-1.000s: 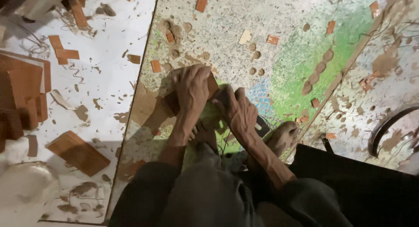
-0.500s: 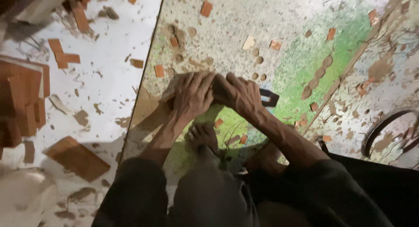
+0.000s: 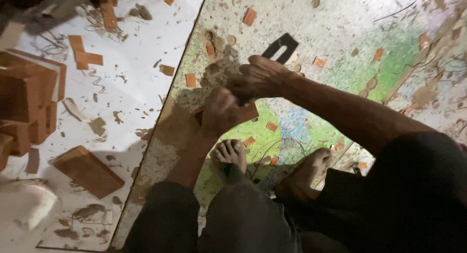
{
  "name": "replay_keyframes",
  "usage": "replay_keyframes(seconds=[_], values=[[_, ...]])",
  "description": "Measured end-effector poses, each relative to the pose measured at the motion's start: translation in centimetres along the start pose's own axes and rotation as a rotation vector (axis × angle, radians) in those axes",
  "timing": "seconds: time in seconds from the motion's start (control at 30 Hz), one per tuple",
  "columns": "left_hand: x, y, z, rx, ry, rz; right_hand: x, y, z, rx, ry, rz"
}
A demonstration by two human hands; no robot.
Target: The person smooths small rectangular wooden blocks using a hand plane on a cluttered workshop floor. They repeatedly pick up blocks, plane their surfaces, and place them into a growing stack nearby.
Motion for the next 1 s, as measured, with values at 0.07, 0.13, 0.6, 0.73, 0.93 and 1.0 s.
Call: replay_keyframes(seconds=[0.07,0.13,0.6,0.73,0.93,1.0], values=[[-1.0,1.3,0.3,-0.121,0.154,0.277,0.1,0.4,-1.5,-0.18,0.039,0.147],[-3.0,2.6,1.2,-0.21,0.27,0.993,-2.0,1.1,-2.8,-0.025,-0.217,0.181],[6.2,-1.9,-2.1,0.095,0.169,0.097,-10.6,-5.2,-17.9,0.522,-1.061,0.301],[8.2,-1.7,-1.7,0.163,0.06,0.039,-10.7,-3.4,-17.0,0.361,-1.23,0.483],[9.1,-1.7,-0.5,0.157,0.118,0.061,-8.2,-2.0,-7.6,0.279,-1.084,0.354],[9.4,-1.9,-0.8,0.139,0.183,0.051,-7.8,-0.9,-6.2,0.248,-1.003,0.371]])
Point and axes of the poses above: each hand's wrist, its own x-axis towards the middle knuckle, its own y-axis out of the back of the hand, z = x × y, the point moved 2 cm from there along x, towards the middle knuckle, and after that the axes turned 3 degrees about z, right-handed, at the moved point
